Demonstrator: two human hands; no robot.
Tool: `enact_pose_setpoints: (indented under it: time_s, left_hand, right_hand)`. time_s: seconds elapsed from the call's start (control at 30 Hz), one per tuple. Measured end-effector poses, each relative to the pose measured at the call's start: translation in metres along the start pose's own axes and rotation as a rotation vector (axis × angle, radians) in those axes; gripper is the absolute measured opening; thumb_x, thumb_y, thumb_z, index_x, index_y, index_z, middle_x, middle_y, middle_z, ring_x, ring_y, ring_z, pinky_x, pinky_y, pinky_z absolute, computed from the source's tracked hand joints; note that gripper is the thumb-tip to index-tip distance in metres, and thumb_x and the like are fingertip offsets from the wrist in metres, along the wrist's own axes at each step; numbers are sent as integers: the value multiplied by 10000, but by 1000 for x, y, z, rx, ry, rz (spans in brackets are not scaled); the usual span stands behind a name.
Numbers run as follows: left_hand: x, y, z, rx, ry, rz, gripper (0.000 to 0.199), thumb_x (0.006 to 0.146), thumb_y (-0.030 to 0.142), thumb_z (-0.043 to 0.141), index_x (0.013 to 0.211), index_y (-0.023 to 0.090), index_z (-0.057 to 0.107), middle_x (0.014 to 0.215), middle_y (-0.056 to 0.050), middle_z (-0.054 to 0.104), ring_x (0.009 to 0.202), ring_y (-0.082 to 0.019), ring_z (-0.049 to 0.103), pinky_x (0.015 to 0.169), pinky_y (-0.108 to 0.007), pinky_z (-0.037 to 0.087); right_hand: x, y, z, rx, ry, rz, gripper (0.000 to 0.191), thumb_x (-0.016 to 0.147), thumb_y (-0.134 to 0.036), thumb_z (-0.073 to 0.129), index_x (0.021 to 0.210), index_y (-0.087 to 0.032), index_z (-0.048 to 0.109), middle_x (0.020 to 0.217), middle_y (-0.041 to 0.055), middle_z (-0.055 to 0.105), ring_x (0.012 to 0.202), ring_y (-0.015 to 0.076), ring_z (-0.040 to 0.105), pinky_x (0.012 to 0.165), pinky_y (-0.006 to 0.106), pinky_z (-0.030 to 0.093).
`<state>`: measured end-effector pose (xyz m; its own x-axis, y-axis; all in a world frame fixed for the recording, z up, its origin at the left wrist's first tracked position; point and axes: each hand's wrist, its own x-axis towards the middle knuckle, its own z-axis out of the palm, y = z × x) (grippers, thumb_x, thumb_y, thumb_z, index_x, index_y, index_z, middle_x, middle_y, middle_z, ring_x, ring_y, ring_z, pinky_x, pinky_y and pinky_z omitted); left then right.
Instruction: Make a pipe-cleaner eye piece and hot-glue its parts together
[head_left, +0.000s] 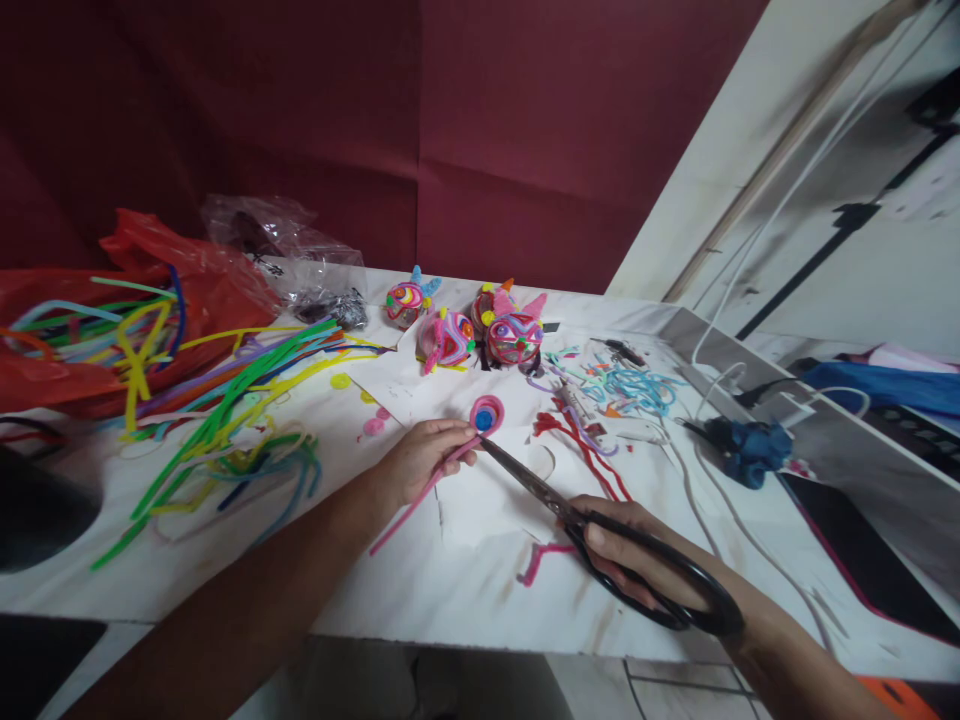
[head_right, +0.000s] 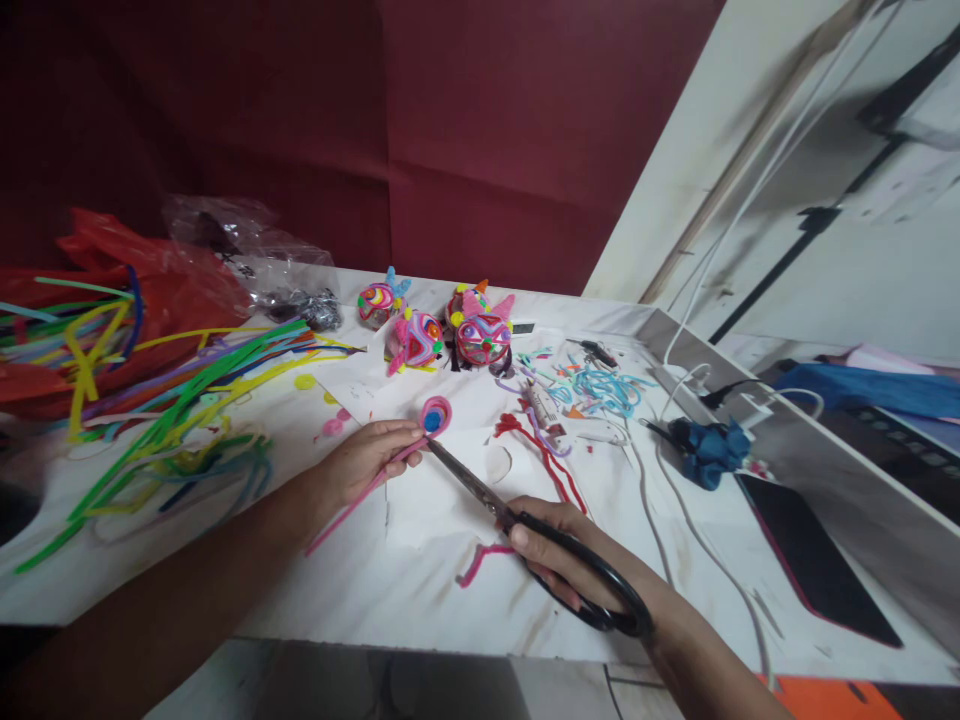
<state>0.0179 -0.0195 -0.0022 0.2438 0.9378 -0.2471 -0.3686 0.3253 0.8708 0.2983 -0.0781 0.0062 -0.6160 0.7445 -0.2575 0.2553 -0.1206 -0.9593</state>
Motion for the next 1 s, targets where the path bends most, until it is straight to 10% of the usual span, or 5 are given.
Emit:
enact_pose_setpoints:
  time_s: [1.0]
  left_hand:
    - [8, -11, -7, -44, -28, -23, 224, 652, 229, 861, 751, 92, 715, 692, -39, 618, 492, -21, 430, 378, -128, 203]
  right_hand:
    - [7, -10, 7, -160, 51, -69, 467, 917, -584, 592, 690, -194, 472, 613, -65, 269, 537, 72, 237, 450, 233, 152]
